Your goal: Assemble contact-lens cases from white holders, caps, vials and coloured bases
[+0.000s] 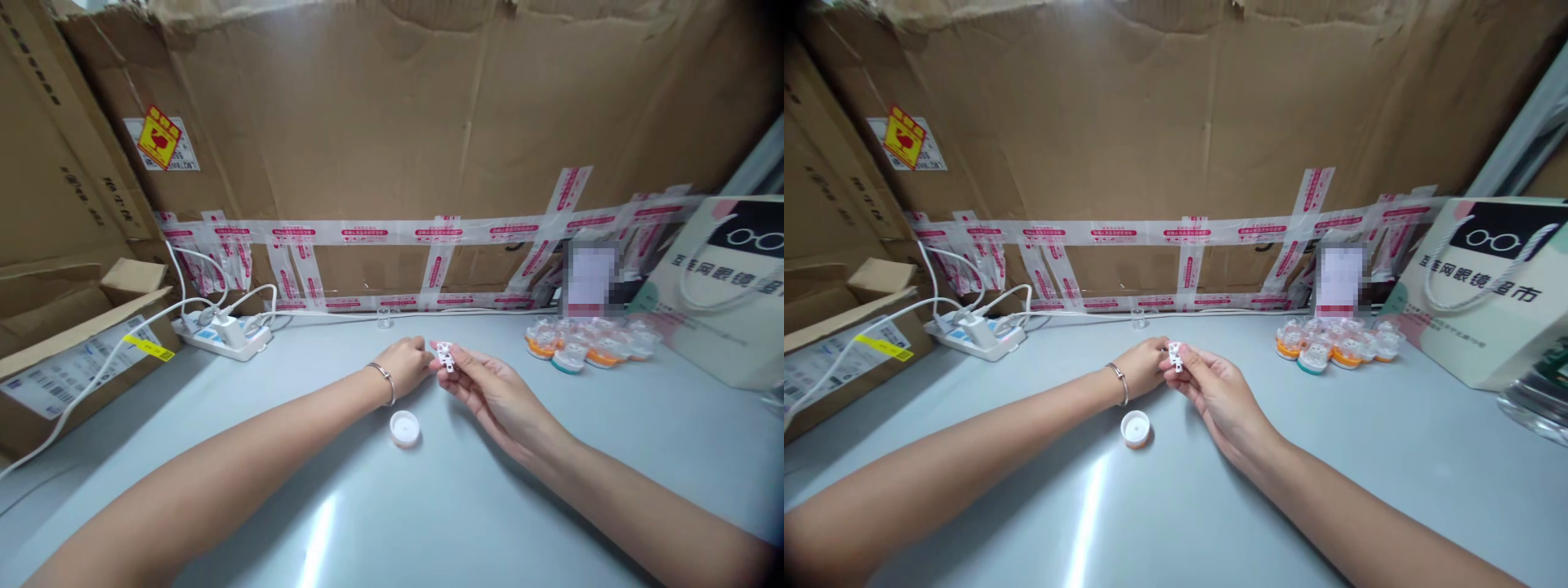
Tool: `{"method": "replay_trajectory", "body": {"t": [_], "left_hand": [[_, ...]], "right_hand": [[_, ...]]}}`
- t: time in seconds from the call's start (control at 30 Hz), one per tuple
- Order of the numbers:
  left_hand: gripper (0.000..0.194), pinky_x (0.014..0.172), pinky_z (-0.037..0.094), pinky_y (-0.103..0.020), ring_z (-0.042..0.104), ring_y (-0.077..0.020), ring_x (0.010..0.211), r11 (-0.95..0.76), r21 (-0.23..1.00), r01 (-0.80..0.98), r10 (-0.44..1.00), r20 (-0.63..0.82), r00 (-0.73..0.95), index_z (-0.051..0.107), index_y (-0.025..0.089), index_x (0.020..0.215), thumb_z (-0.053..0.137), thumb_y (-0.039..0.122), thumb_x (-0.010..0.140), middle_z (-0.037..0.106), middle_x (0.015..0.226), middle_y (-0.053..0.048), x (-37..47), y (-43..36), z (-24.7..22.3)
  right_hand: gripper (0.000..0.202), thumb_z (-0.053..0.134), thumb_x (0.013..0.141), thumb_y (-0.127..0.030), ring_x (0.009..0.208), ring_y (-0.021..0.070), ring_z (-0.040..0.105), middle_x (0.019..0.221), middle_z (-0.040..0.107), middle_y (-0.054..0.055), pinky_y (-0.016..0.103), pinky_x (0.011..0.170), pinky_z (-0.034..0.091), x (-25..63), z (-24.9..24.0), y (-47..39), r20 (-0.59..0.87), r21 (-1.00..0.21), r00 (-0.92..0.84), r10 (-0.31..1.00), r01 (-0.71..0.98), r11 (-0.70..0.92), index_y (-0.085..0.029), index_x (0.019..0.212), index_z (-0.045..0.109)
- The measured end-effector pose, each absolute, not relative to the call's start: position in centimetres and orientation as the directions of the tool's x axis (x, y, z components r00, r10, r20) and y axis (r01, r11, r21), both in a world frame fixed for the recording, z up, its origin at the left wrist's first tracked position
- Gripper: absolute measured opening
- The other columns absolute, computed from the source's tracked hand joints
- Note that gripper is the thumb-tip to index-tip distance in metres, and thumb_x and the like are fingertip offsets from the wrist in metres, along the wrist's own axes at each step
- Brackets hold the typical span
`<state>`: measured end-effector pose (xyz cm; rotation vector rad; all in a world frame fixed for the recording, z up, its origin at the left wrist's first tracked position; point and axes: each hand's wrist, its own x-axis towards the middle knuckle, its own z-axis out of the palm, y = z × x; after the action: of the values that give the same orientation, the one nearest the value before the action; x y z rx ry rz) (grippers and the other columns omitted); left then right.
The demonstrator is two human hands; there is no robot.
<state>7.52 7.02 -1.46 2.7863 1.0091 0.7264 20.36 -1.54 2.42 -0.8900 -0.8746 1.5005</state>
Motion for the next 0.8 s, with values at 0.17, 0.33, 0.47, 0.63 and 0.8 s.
{"method": "replay_trajectory", "body": {"t": [0.17, 0.33, 0.47, 0.63, 0.8], "left_hand": [[0.011, 0.058, 0.047, -0.024, 0.056, -0.0133, 0.057, -0.727, 0.308, 0.614, 0.687, 0.341, 0.642, 0.060, 0.013, 0.062, 0.056, 0.010, 0.071, 0.055, 0.064, -0.003, 6.6, 6.8, -0.7], [0.023, 0.066, 0.051, -0.025, 0.061, -0.0124, 0.066, -0.651, 0.459, 0.605, 0.759, 0.361, 0.543, 0.062, 0.013, 0.096, 0.052, 0.010, 0.076, 0.064, 0.077, -0.004, 3.4, 5.5, 0.8], [0.021, 0.071, 0.053, -0.027, 0.065, -0.0145, 0.079, -0.543, 0.700, 0.465, 0.814, 0.301, 0.497, 0.064, 0.015, 0.097, 0.056, 0.018, 0.078, 0.068, 0.090, -0.007, 1.0, 3.1, 2.2], [0.020, 0.072, 0.054, -0.027, 0.066, -0.0156, 0.078, -0.333, 0.933, 0.139, 0.866, 0.244, 0.436, 0.063, 0.015, 0.095, 0.061, 0.017, 0.075, 0.069, 0.086, -0.007, 0.5, -0.2, 3.5], [0.014, 0.068, 0.052, -0.028, 0.062, -0.0140, 0.072, -0.577, 0.779, 0.245, 0.789, 0.454, 0.414, 0.066, 0.015, 0.089, 0.061, 0.017, 0.076, 0.065, 0.080, -0.005, 1.2, -1.3, 3.5]], "right_hand": [[0.016, 0.067, 0.071, -0.025, 0.067, 0.0073, 0.060, 0.074, 0.069, 0.002, 0.019, 0.072, 0.048, 20.2, 2.5, -1.9, -0.110, -0.916, -0.150, 0.983, -0.368, -0.159, -0.017, 0.084, 0.070], [0.022, 0.067, 0.071, -0.026, 0.075, 0.0086, 0.061, 0.078, 0.069, 0.002, 0.021, 0.079, 0.046, 20.2, 2.6, -2.2, -0.105, -0.937, -0.168, 0.980, -0.314, -0.154, -0.017, 0.091, 0.067], [0.026, 0.068, 0.069, -0.030, 0.070, 0.0100, 0.062, 0.076, 0.069, 0.002, 0.026, 0.077, 0.047, 20.1, 2.6, -2.4, -0.103, -0.956, -0.152, 0.983, -0.258, -0.140, -0.017, 0.092, 0.062], [0.023, 0.070, 0.066, -0.033, 0.068, 0.0096, 0.061, 0.074, 0.067, 0.001, 0.025, 0.074, 0.047, 19.8, 2.4, -2.5, -0.098, -0.977, -0.182, 0.978, -0.169, -0.130, -0.016, 0.079, 0.064], [0.022, 0.069, 0.067, -0.033, 0.067, 0.0095, 0.061, 0.073, 0.067, 0.001, 0.023, 0.071, 0.048, 19.5, 2.2, -2.6, -0.109, -0.982, -0.239, 0.965, -0.127, -0.142, -0.016, 0.081, 0.066]]}}
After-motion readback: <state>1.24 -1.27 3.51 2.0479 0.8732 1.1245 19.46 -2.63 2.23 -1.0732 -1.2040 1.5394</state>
